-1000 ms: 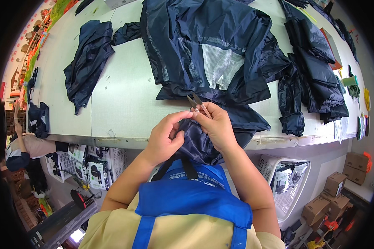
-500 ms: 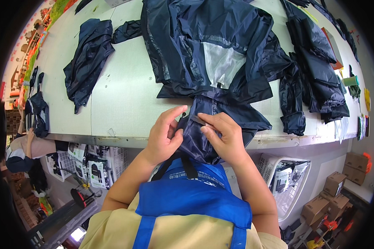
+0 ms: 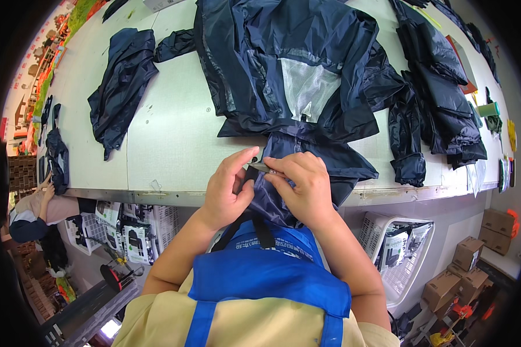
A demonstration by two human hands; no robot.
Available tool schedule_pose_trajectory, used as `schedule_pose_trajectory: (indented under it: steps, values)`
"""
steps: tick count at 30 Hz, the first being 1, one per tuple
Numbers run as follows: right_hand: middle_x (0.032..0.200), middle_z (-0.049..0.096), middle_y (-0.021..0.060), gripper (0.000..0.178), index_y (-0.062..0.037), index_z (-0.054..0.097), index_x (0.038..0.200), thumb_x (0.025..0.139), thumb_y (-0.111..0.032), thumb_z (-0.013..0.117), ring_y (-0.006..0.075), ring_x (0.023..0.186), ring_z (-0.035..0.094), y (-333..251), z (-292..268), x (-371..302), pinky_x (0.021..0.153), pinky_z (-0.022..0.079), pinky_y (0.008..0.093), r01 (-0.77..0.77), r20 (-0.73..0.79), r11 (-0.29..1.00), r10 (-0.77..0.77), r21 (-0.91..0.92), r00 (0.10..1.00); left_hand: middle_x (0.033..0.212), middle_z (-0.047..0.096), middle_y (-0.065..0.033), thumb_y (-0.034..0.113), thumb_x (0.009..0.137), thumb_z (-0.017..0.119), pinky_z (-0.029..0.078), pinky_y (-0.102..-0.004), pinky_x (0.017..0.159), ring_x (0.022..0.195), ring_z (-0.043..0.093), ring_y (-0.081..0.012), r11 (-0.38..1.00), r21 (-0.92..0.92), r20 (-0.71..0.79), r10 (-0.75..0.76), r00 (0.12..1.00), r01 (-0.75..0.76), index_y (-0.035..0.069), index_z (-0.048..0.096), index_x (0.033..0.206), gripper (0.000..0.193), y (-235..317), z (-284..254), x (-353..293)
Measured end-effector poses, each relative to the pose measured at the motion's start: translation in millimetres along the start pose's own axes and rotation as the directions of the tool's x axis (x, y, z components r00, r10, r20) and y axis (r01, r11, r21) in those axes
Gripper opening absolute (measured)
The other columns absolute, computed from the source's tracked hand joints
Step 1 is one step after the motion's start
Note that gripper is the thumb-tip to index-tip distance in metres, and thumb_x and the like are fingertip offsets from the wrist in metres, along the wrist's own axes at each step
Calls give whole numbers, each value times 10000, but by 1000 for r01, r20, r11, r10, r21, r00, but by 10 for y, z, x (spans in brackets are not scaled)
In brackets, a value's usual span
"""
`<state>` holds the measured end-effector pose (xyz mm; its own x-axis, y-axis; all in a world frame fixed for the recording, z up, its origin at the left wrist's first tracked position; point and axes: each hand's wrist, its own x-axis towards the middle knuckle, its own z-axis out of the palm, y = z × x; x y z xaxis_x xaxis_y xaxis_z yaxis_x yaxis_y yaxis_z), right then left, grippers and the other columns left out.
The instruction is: The person folds a dark blue jacket on a white table. They smooth the fabric, fold the sleeves inward, fold the body in half, and then fold it again into a compact rectangle. The folded jacket is placed on a growing stack of similar folded jackets.
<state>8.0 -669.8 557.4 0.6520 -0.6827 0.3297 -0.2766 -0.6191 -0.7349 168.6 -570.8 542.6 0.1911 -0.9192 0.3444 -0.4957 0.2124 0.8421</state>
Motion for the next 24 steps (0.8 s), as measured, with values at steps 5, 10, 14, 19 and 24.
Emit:
schedule_pose_trajectory:
  steps: [5, 10, 14, 19, 24]
  values:
    - [883, 634, 40, 315, -62, 678, 1098, 786, -52, 720, 106, 762, 570, 493, -245, -196, 663, 454, 234, -336, -228, 924, 371, 181, 900, 1208, 578, -140, -85, 795, 549, 516, -299, 785, 920, 626, -257, 927, 41, -231, -354, 906, 373, 52, 461, 1324, 553, -245, -304, -17]
    - [928, 613, 94, 314, -80, 640, 1183, 882, -168, 657, 195, 820, 587, 2251, -993, -606, 755, 474, 298, -619, -570, 767, 437, -168, 696, 1156, 572, -114, -17, 806, 600, 477, -336, 820, 974, 555, -241, 820, 441, -331, -230, 915, 365, 74, 566, 1226, 431, -1250, -570, -368]
    - [1129, 575, 194, 441, -33, 522, 1288, 877, -155, 626, 334, 1046, 552, 2574, -1213, -720, 916, 435, 390, -576, -487, 692, 358, -434, 797, 1234, 556, -107, 143, 791, 678, 419, -401, 942, 1139, 524, -298, 867, 497, 40, -59, 997, 31, 92, 595, 1185, 405, -957, -376, -379]
    - [1187, 531, 172, 438, -18, 501, 1243, 812, -6, 581, 299, 1088, 520, 2139, -903, -1114, 884, 436, 347, -560, -532, 788, 368, -257, 762, 1226, 554, -95, 190, 728, 741, 362, -427, 992, 1154, 496, -294, 720, 689, 114, -221, 969, 83, 85, 537, 1247, 567, -875, -127, -530]
    - [1053, 591, 81, 308, -42, 515, 1182, 878, 6, 528, 127, 626, 600, 1845, -538, -1383, 564, 461, 220, -555, -130, 383, 888, 738, 440, 1146, 571, -70, 202, 696, 746, 384, -398, 956, 1080, 537, -265, 936, 289, 435, 59, 898, -202, 110, 569, 1189, 532, -530, 361, -491]
